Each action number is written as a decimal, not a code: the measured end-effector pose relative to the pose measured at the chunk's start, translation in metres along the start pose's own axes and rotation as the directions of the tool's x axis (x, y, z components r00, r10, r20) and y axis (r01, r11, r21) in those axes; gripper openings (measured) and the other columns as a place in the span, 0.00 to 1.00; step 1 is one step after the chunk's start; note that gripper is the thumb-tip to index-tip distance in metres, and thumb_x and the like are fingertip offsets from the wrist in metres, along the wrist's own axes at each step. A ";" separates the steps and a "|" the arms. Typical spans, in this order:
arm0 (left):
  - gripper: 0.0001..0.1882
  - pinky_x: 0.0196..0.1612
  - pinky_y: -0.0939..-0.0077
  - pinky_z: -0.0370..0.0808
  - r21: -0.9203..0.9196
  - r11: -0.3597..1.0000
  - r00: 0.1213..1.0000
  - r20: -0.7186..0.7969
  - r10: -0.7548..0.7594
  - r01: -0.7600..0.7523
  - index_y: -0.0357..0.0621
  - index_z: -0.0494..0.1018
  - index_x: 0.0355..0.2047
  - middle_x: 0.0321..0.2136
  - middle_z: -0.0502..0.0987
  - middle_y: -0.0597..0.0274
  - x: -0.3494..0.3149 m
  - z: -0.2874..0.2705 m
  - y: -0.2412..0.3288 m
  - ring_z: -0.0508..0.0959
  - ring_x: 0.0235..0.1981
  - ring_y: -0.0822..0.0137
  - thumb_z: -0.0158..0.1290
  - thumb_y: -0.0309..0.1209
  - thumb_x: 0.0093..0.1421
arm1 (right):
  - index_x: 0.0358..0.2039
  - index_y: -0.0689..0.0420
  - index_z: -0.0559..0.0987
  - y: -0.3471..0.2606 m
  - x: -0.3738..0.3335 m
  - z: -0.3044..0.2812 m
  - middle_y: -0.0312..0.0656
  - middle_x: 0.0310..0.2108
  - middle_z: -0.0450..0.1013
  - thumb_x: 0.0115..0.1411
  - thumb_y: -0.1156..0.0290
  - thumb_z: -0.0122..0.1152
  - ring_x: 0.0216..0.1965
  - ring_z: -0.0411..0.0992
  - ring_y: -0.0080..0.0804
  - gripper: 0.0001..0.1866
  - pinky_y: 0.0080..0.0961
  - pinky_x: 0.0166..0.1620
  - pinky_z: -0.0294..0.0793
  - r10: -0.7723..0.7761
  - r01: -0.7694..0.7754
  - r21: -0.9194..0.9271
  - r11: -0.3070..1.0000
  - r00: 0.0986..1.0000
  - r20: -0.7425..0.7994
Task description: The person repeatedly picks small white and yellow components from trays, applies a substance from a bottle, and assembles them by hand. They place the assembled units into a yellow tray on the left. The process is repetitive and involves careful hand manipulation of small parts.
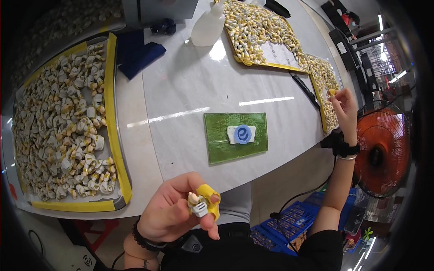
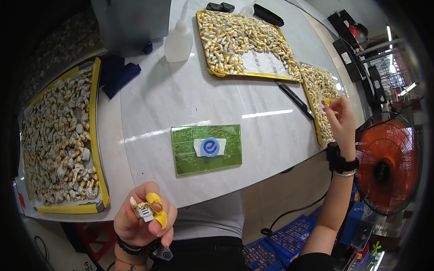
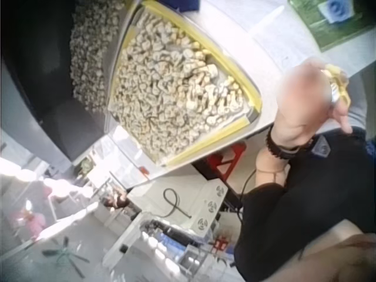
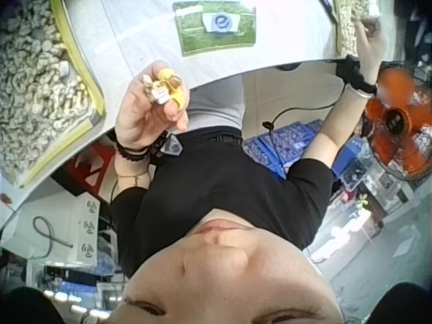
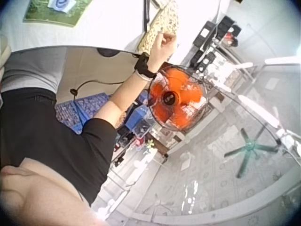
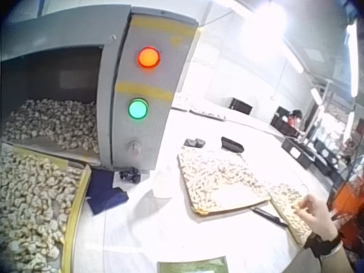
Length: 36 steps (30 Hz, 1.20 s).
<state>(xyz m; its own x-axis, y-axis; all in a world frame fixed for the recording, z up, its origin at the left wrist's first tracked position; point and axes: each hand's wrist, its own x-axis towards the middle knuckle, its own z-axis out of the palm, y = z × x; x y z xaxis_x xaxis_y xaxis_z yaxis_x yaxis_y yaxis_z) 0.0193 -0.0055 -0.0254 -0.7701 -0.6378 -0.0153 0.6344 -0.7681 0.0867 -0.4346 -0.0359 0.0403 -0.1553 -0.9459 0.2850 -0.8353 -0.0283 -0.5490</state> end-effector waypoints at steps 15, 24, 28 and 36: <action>0.23 0.37 0.61 0.78 0.054 0.998 1.000 -0.014 0.019 -0.018 0.30 0.65 0.42 0.32 0.73 0.53 -0.001 0.000 0.000 0.76 0.33 0.66 0.55 0.39 0.57 | 0.33 0.57 0.81 -0.181 -0.022 0.098 0.37 0.23 0.70 0.39 0.84 0.64 0.23 0.69 0.26 0.17 0.21 0.25 0.67 -0.474 0.438 0.183 0.880 0.786 0.396; 0.21 0.38 0.60 0.78 0.108 0.993 0.999 0.024 0.037 -0.039 0.31 0.66 0.42 0.37 0.73 0.51 -0.001 -0.004 -0.002 0.76 0.36 0.66 0.55 0.36 0.57 | 0.27 0.60 0.77 -0.186 -0.013 0.111 0.40 0.24 0.70 0.42 0.81 0.62 0.26 0.70 0.34 0.09 0.27 0.29 0.70 -0.562 0.629 0.018 0.777 0.681 0.470; 0.22 0.25 0.62 0.80 0.258 0.964 0.975 -0.192 0.110 -0.058 0.33 0.67 0.33 0.22 0.74 0.51 0.004 0.015 -0.005 0.74 0.26 0.61 0.60 0.41 0.52 | 0.26 0.60 0.76 -0.186 -0.014 0.116 0.40 0.24 0.70 0.41 0.81 0.63 0.27 0.69 0.35 0.09 0.27 0.29 0.70 -0.568 0.629 0.035 0.776 0.674 0.473; 0.23 0.33 0.67 0.78 0.742 0.619 0.896 -0.059 0.441 -0.256 0.35 0.68 0.34 0.24 0.77 0.52 -0.001 0.015 -0.019 0.79 0.28 0.61 0.64 0.38 0.46 | 0.27 0.61 0.76 -0.194 -0.025 0.113 0.39 0.23 0.72 0.40 0.83 0.61 0.25 0.71 0.36 0.10 0.26 0.28 0.71 -0.536 0.526 0.120 0.842 0.789 0.302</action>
<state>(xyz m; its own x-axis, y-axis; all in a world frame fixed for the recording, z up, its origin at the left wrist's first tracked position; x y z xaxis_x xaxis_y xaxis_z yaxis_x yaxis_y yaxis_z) 0.0075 0.0107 -0.0118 -0.4059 -0.9133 -0.0345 0.5400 -0.2701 0.7971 -0.2089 -0.0434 0.0504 0.4842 -0.8283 0.2820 -0.7216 -0.5603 -0.4066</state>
